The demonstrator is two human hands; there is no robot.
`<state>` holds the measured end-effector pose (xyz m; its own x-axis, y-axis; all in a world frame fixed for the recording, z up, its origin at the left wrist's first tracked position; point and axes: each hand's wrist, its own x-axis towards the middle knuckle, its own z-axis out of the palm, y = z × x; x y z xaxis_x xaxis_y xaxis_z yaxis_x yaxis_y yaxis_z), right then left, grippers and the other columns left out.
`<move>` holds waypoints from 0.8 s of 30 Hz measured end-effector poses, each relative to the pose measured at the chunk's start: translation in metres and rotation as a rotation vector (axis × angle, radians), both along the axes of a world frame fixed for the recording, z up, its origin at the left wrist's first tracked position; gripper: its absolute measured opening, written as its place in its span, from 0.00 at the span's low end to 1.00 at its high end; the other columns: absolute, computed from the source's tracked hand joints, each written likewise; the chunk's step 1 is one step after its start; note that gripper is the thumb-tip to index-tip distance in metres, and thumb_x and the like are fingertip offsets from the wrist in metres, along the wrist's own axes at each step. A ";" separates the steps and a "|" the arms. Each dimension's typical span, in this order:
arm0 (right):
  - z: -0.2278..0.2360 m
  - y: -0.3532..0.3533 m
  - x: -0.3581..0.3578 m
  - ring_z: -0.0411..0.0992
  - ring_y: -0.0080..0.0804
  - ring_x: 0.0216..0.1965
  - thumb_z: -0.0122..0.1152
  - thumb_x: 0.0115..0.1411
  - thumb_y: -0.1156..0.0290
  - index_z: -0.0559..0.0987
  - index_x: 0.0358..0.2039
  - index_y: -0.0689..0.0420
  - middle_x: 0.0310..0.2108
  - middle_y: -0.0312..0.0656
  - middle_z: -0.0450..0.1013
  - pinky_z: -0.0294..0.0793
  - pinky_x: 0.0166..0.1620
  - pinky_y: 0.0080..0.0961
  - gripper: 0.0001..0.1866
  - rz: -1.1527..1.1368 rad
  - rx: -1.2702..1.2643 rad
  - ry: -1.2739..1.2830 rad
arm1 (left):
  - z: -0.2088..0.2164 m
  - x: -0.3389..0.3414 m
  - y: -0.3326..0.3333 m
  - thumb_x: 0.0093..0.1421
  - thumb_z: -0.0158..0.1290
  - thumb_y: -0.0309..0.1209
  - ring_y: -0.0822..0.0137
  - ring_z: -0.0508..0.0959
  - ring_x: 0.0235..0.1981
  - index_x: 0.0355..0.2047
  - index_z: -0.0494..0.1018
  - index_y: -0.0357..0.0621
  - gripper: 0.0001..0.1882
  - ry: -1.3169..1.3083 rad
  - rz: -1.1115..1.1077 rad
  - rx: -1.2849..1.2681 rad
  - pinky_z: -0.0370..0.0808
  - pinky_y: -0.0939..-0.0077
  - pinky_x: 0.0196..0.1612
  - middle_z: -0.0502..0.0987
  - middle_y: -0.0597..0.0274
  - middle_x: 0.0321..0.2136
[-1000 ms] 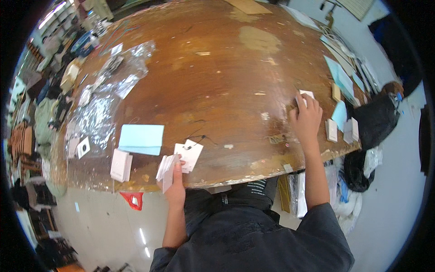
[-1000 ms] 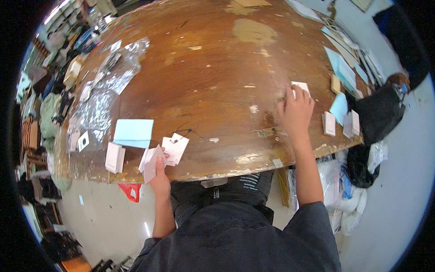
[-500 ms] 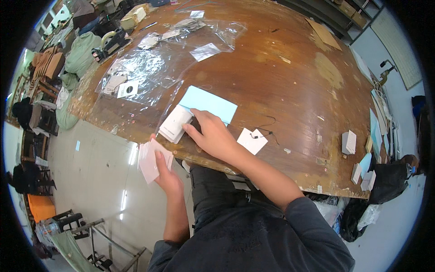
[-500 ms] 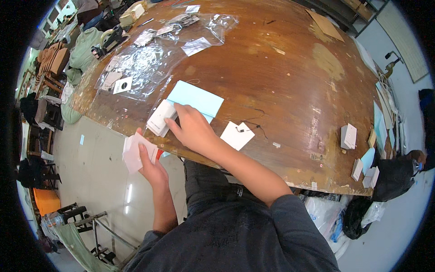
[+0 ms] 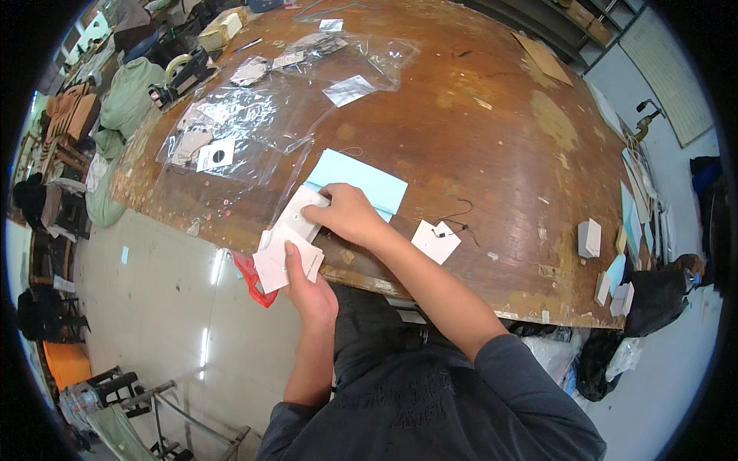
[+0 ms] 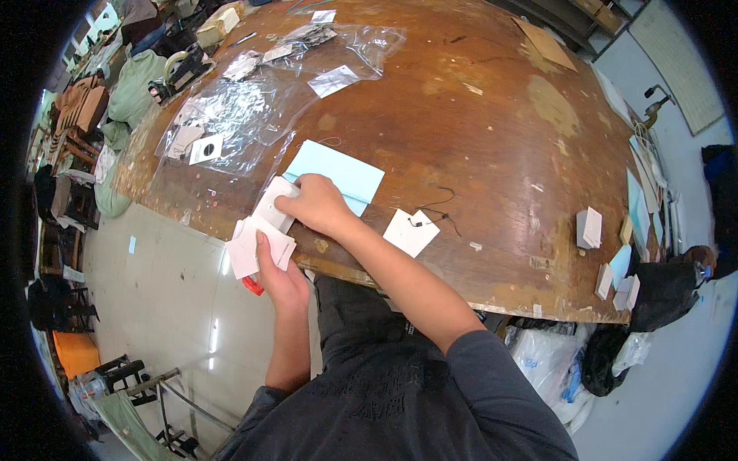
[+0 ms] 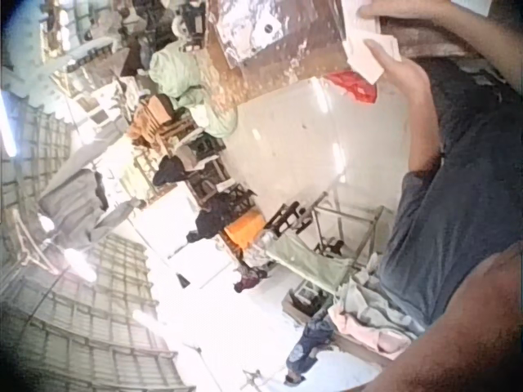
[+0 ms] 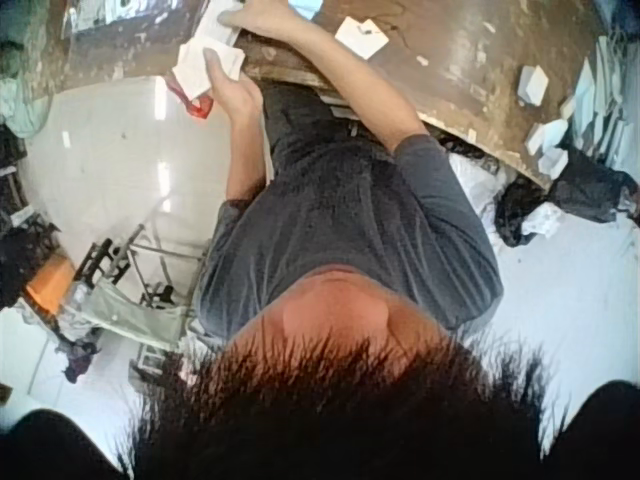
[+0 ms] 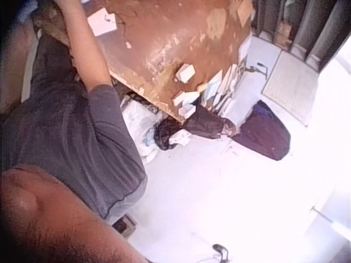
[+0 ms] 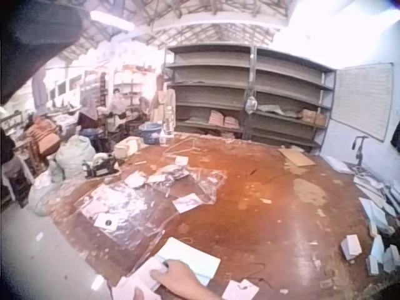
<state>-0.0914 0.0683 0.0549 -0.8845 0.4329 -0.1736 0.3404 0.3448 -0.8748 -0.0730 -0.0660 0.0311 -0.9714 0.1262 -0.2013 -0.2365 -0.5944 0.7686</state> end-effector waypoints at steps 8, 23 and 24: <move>-0.011 -0.011 0.009 0.73 0.32 0.34 0.65 0.52 0.63 0.71 0.47 0.68 0.36 0.50 0.73 0.73 0.38 0.27 0.27 -0.072 -0.276 0.131 | -0.006 0.003 -0.001 0.69 0.46 0.37 0.62 0.66 0.61 0.62 0.59 0.36 0.26 -0.002 -0.007 -0.010 0.60 0.65 0.64 0.67 0.55 0.59; 0.058 0.224 0.302 0.75 0.27 0.40 0.64 0.54 0.70 0.75 0.47 0.59 0.39 0.38 0.76 0.75 0.44 0.27 0.20 -0.538 -0.281 0.273 | 0.023 0.128 0.104 0.65 0.48 0.27 0.65 0.65 0.61 0.61 0.62 0.35 0.24 0.326 -0.892 -0.061 0.59 0.70 0.64 0.67 0.55 0.60; 0.062 0.251 0.326 0.75 0.27 0.40 0.63 0.54 0.69 0.75 0.46 0.59 0.39 0.38 0.75 0.76 0.44 0.28 0.19 -0.579 -0.247 0.297 | 0.023 0.136 0.112 0.66 0.48 0.27 0.66 0.66 0.60 0.60 0.64 0.36 0.23 0.358 -0.929 -0.083 0.60 0.71 0.63 0.69 0.56 0.59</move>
<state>0.2343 0.3193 0.1168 -0.5481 0.8285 -0.1144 0.1440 -0.0412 -0.9887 0.0626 0.0455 0.0544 -0.4996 0.8653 0.0411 -0.3264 -0.2320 0.9163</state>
